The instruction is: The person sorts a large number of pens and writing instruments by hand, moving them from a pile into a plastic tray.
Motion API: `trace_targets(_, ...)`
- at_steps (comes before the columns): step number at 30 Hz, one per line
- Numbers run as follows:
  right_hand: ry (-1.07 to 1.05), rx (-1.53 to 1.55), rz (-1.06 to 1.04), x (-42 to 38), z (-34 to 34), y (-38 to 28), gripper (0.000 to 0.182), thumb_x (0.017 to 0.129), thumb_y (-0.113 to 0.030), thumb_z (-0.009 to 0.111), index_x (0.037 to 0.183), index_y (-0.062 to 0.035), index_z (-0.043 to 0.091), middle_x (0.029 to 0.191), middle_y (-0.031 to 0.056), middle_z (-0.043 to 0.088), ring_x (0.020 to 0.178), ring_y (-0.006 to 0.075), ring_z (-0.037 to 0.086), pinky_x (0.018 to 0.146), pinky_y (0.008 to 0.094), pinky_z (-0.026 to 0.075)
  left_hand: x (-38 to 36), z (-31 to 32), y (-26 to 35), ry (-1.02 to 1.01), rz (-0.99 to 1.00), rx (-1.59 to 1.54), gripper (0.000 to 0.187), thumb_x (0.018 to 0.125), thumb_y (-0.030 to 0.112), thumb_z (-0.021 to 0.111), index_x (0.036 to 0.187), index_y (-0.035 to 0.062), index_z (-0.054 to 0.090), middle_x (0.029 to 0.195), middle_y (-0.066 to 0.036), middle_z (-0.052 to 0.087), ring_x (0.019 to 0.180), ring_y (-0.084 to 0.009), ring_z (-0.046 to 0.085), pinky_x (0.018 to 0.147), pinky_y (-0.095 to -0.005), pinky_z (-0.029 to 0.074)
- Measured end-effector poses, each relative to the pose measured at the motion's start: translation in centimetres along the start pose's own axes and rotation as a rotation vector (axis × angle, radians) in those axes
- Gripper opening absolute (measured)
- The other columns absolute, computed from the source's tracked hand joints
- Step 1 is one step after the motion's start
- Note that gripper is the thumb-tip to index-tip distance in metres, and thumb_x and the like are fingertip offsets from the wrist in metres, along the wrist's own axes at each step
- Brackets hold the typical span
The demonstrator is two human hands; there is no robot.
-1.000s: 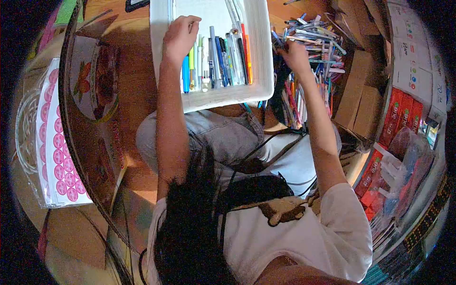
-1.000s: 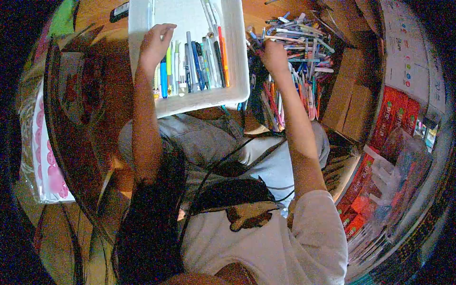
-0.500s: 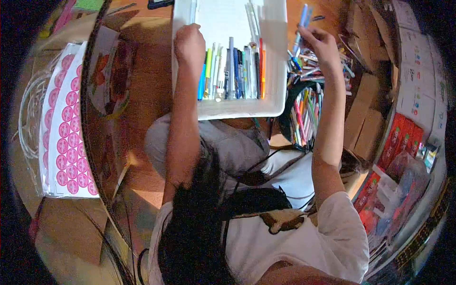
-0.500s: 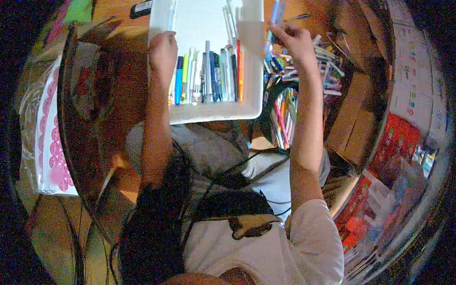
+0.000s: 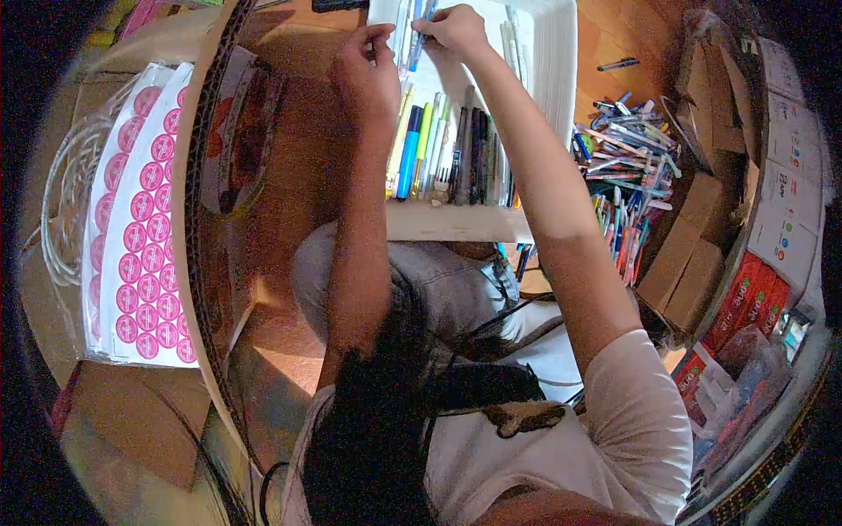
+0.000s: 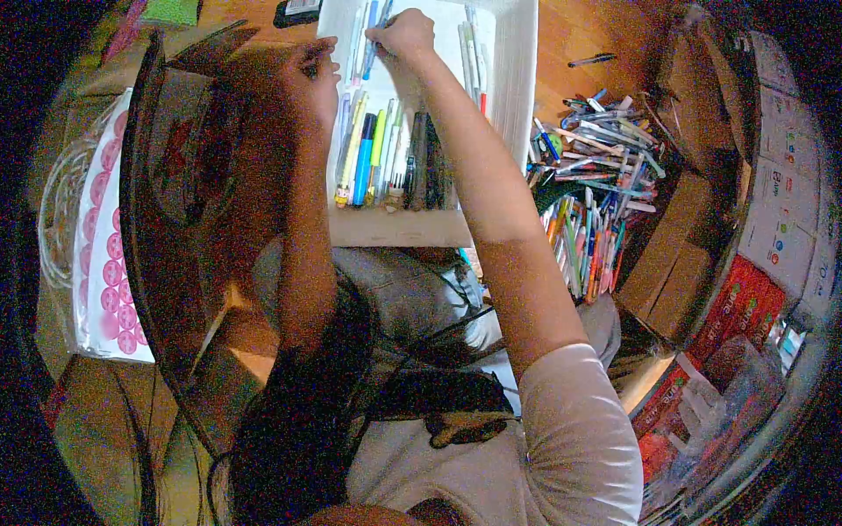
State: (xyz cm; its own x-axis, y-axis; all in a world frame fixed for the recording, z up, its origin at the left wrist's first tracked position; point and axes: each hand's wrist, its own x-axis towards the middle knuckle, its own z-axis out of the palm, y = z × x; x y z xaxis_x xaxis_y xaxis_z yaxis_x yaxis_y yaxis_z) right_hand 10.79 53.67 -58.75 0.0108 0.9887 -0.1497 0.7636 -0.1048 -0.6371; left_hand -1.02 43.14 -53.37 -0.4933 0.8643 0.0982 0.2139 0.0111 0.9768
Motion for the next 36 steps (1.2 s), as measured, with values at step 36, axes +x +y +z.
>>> trace_targets(36,-0.108,-0.078,-0.113,-2.9,-1.4,-0.7,0.072,0.052,-0.037,0.084,0.102,0.0012,0.051,0.087,0.0123,0.063,0.081,0.0230,0.062,0.073,0.0313,0.050,0.5,-0.4,-0.6,-0.086,-0.078,-0.060,0.015,0.084,0.008,0.051,0.091,0.0021,0.063,0.088,-0.007,0.063,0.071,-0.0147,0.058,0.062,-0.0258,0.051)
